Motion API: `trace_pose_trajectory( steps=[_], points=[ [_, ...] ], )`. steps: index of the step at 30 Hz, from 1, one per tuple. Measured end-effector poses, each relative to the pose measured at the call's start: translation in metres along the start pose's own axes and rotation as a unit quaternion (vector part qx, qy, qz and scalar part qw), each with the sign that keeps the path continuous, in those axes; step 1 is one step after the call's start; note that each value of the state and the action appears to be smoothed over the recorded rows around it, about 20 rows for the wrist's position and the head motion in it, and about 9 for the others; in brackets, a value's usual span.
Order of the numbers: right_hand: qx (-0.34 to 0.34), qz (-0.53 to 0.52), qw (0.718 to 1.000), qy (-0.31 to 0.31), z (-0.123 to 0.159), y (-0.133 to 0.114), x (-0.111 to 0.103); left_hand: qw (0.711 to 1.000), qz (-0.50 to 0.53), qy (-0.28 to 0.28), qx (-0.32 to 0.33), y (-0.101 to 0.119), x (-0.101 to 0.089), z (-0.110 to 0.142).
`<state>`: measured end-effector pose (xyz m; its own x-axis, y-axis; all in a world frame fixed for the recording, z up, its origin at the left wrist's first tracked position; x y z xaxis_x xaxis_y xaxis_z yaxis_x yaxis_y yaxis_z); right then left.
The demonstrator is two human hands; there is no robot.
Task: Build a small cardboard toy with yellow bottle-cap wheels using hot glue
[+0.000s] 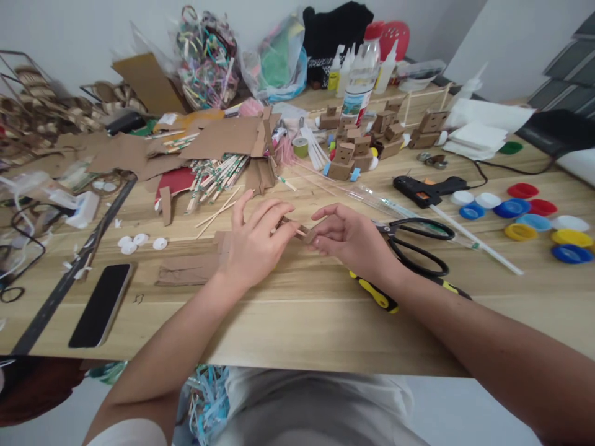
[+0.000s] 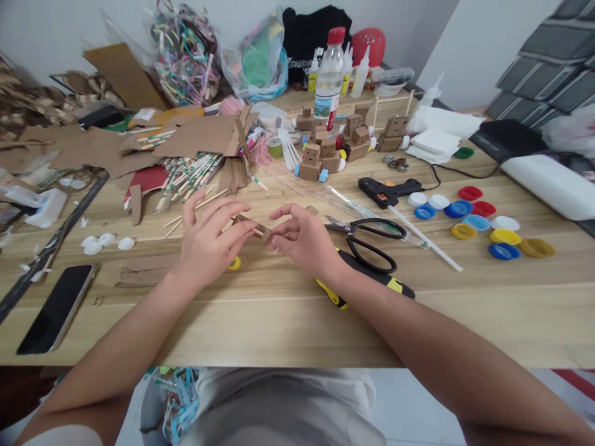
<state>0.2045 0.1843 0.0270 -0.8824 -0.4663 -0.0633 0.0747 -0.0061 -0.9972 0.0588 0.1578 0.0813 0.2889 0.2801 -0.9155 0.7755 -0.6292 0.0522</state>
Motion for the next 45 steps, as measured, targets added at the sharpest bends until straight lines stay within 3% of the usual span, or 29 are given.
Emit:
trace_pose_trajectory(
  steps=[4,8,11,14,20,22,24,26,28,31,33,38,45],
  points=[
    [0.001,-0.055,0.998,-0.005,-0.001,0.001,0.002,1.0,0.002,0.02,-0.014,-0.013,-0.019,0.002],
    [0.002,-0.052,0.999,-0.001,0.0,0.003,-0.001,0.991,0.051,0.061,-0.108,-0.057,-0.043,0.012],
    [0.006,-0.032,0.999,0.002,0.0,0.003,-0.004,0.976,0.142,-0.041,-0.158,-0.084,-0.026,0.021],
    [0.023,-0.021,1.0,0.004,0.001,0.003,-0.005,0.952,0.185,-0.165,-0.177,-0.09,0.006,0.031],
    [0.033,0.007,0.999,-0.004,0.002,0.005,-0.005,0.932,0.164,-0.251,-0.203,-0.089,0.041,0.032],
    [0.032,0.016,0.999,-0.009,0.002,0.004,-0.004,0.923,0.205,-0.237,-0.223,-0.094,0.043,0.032],
    [0.033,0.019,0.999,-0.013,0.002,0.004,-0.003,0.901,0.301,-0.189,-0.249,-0.102,0.041,0.033],
    [0.033,0.016,0.999,-0.014,0.002,0.002,-0.002,0.85,0.44,-0.125,-0.263,-0.107,0.039,0.034],
    [0.033,0.008,0.999,-0.011,0.003,0.001,-0.001,0.778,0.569,-0.084,-0.254,-0.105,0.04,0.035],
    [0.033,-0.007,0.999,-0.011,0.004,-0.002,0.0,0.689,0.682,-0.075,-0.235,-0.095,0.044,0.034],
    [0.032,-0.017,0.999,-0.011,0.004,-0.003,0.001,0.654,0.715,-0.074,-0.235,-0.089,0.047,0.033],
    [0.035,-0.041,0.998,-0.013,0.005,-0.005,0.003,0.632,0.735,-0.063,-0.235,-0.082,0.05,0.032],
    [0.047,-0.038,0.998,-0.022,0.007,-0.004,0.006,0.672,0.7,-0.077,-0.231,-0.08,0.051,0.032]
  ],
)
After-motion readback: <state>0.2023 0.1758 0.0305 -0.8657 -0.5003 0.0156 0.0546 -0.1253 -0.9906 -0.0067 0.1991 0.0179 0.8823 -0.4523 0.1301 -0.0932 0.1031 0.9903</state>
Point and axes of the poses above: each hand's wrist, its own z-axis away from the middle knuckle, its own x-axis out of the palm, y = z × x, the point moved 8 cm from there along -z, towards the middle knuckle, and after that the axes turned 13 degrees about -y, right-handed, at the moved point
